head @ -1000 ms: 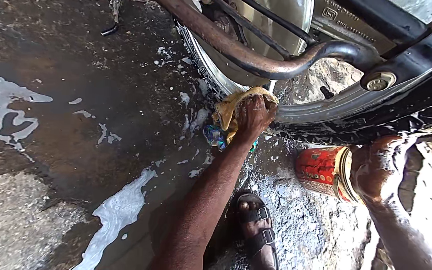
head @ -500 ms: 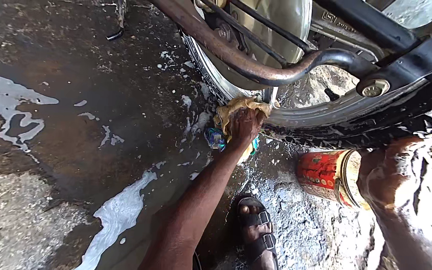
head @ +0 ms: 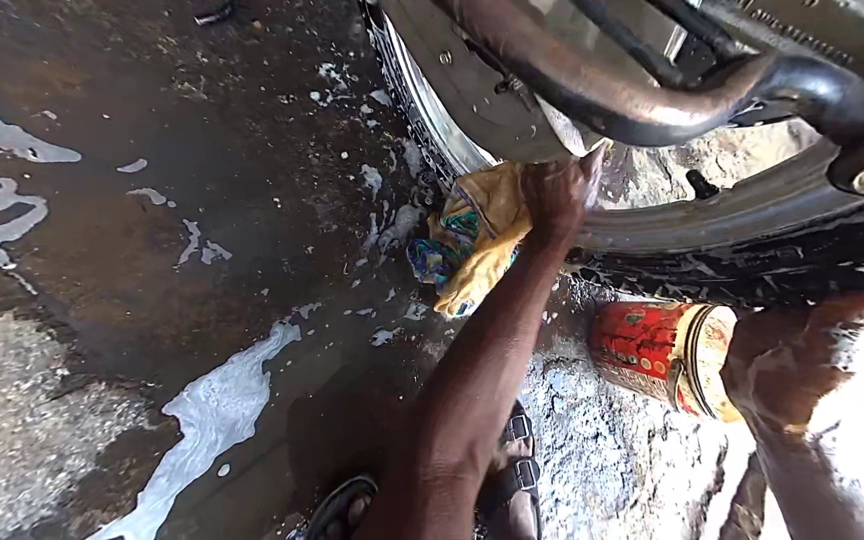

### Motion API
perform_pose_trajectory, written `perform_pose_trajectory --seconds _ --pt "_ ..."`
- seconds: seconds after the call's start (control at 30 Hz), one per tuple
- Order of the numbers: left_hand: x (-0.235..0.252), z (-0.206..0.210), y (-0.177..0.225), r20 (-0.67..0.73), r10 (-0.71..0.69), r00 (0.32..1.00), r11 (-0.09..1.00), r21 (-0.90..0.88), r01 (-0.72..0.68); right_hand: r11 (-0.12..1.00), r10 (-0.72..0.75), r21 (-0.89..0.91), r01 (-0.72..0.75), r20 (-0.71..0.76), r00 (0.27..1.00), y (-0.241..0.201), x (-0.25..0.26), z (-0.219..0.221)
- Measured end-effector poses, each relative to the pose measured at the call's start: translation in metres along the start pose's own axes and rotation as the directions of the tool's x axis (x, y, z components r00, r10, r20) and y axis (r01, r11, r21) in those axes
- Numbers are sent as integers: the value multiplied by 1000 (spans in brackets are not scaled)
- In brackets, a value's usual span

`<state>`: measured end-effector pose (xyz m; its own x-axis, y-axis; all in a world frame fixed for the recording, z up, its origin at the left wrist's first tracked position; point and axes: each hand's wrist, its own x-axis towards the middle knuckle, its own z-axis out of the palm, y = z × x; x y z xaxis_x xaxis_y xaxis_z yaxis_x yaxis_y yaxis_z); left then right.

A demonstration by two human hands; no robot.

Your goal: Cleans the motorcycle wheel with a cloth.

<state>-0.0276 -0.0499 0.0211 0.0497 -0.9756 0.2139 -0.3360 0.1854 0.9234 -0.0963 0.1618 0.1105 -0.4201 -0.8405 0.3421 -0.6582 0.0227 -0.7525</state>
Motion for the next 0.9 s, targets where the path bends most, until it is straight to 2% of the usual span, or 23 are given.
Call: perform_pose_trajectory --seconds 0.07,0.13,0.17,0.2,0.23,0.27,0.3,0.33,0.37,0.4,0.43,0.5,0.53,0.57,0.6,0.63,0.7,0.8,0.9 --pt "-19 -17 -33 303 24 953 999 -32 -15 992 95 86 -88 -68 993 -15 5 11" --pt "-18 -29 -35 484 -50 874 999 7 53 982 96 171 -77 -108 989 -19 13 17" --pt "-15 -30 -24 481 -84 873 996 35 76 977 62 208 -44 -79 995 -15 13 14" --pt "-11 -26 -10 392 -86 916 996 37 77 975 21 219 -25 22 1000 -12 14 10" --pt "-4 -17 4 190 -36 981 999 19 33 973 -17 231 -4 90 996 -5 15 5" --pt "4 -7 17 -50 26 998 1000 19 -25 977 -34 213 3 141 989 -2 14 1" --pt "11 -1 26 -178 48 983 998 44 -41 979 -45 203 12 160 986 2 12 -4" --pt "16 1 27 -202 50 978 998 51 -40 985 -77 164 49 172 982 8 9 -9" --pt "16 0 17 -187 82 979 996 48 -74 988 -91 138 67 174 981 9 6 -10" --pt "10 -3 1 -108 126 986 992 37 -123 985 -86 163 57 181 980 5 6 -8" --pt "0 -9 -17 43 145 988 989 27 -146 978 -62 209 26 169 984 -2 6 -4" --pt "-17 -25 -48 379 98 920 995 -8 -103 979 -6 203 -11 83 996 -16 13 9" --pt "-11 -31 -53 475 71 877 997 -27 -66 986 -9 168 -2 63 998 -19 18 15" --pt "-4 -35 -53 512 72 856 997 -57 -50 991 -17 133 14 19 1000 -19 19 19" --pt "1 -36 -49 490 93 867 993 -109 -45 993 -6 116 5 4 1000 -20 17 19" --pt "9 -35 -43 409 126 904 981 -188 -52 995 3 100 -1 -26 1000 -25 18 21" --pt "27 -28 -33 271 125 955 957 -288 -44 991 40 124 -44 33 999 -16 14 9" --pt "40 -13 -35 238 127 963 991 -63 -115 980 -43 195 44 -13 999 15 16 -6" --pt "28 -11 -54 234 251 939 965 11 -261 976 36 217 -17 -84 996 8 18 -3"
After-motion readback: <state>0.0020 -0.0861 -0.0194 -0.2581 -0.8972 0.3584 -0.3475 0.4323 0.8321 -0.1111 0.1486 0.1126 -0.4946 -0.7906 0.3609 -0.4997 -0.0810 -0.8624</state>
